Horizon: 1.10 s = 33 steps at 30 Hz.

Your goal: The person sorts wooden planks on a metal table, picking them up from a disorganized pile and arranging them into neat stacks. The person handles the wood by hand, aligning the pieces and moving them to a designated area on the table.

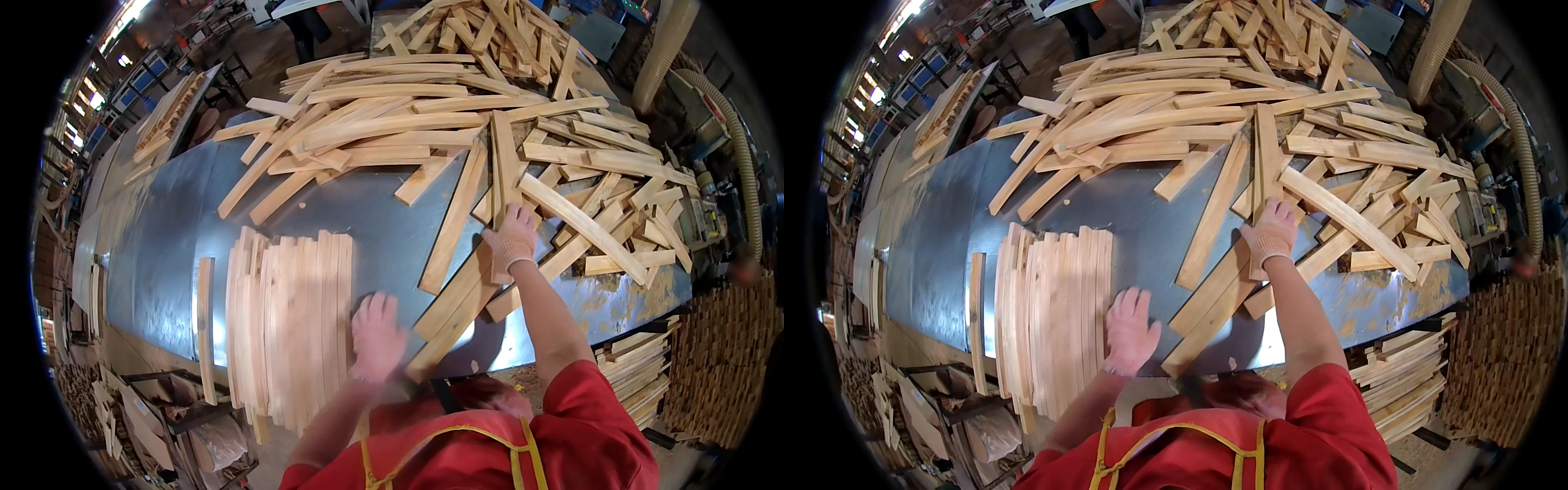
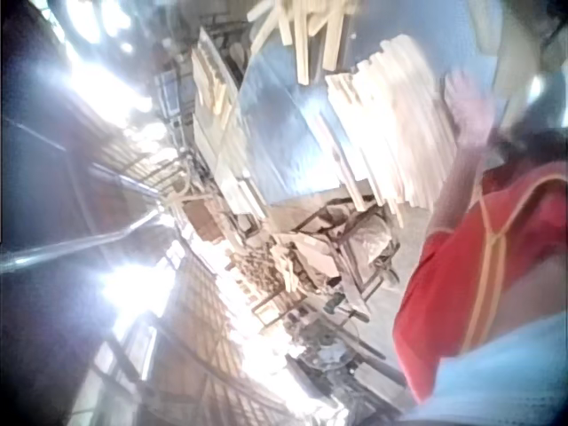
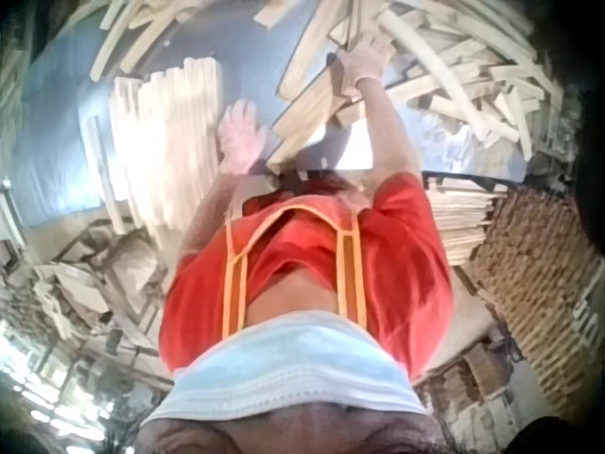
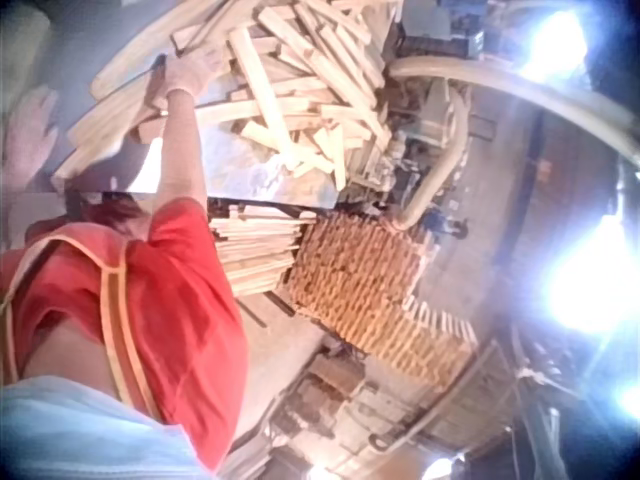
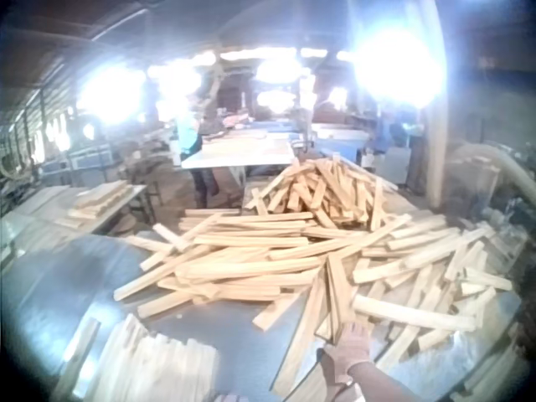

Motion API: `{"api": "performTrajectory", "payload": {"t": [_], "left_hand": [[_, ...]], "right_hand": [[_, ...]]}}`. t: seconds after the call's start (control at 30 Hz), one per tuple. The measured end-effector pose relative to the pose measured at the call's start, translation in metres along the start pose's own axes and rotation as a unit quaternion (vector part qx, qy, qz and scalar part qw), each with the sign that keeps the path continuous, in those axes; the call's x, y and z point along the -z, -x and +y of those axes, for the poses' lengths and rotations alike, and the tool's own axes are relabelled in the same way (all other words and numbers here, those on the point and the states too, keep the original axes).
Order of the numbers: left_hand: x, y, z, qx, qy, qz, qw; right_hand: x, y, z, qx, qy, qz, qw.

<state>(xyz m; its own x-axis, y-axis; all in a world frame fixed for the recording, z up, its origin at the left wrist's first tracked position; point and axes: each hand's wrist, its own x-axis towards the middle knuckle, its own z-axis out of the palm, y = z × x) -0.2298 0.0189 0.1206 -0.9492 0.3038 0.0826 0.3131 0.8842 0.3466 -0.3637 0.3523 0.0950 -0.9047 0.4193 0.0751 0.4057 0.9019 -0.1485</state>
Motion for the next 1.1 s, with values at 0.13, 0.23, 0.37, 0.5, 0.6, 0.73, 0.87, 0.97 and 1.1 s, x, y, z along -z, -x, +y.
{"api": "performTrajectory", "payload": {"t": [0.13, 0.23, 0.37, 0.5, 0.6, 0.73, 0.87, 0.97, 1.1], "left_hand": [[-0.061, -0.094, 0.017, -0.013, -0.037, -0.048, 0.998], [-0.071, -0.141, 0.041, 0.021, -0.039, -0.138, 0.989], [-0.070, -0.153, 0.040, 0.061, -0.077, -0.169, 0.981], [-0.043, -0.097, -0.011, 0.152, 0.435, -0.187, 0.868], [0.011, -0.033, -0.022, 0.239, 0.530, -0.154, 0.799], [0.050, 0.058, -0.052, 0.262, 0.607, -0.054, 0.748], [0.065, 0.107, -0.070, 0.270, 0.546, 0.070, 0.790], [0.061, 0.118, -0.079, 0.292, 0.467, 0.048, 0.833], [0.044, 0.157, -0.053, 0.262, 0.448, 0.039, 0.854]], "right_hand": [[0.008, -0.012, -0.004, -0.044, -0.073, -0.117, 0.989], [0.009, -0.027, 0.013, -0.063, -0.128, -0.133, 0.981], [0.000, -0.028, 0.043, -0.121, -0.592, -0.229, 0.763], [0.033, 0.076, 0.009, -0.154, -0.737, -0.255, 0.606], [0.023, 0.173, -0.024, -0.194, -0.775, -0.316, 0.512], [-0.013, 0.280, -0.079, -0.135, -0.641, -0.429, 0.623], [0.025, 0.306, -0.162, -0.005, -0.393, -0.524, 0.755], [-0.004, 0.293, -0.184, 0.142, -0.232, -0.547, 0.792], [0.014, 0.245, -0.126, 0.153, -0.419, -0.575, 0.686]]}}
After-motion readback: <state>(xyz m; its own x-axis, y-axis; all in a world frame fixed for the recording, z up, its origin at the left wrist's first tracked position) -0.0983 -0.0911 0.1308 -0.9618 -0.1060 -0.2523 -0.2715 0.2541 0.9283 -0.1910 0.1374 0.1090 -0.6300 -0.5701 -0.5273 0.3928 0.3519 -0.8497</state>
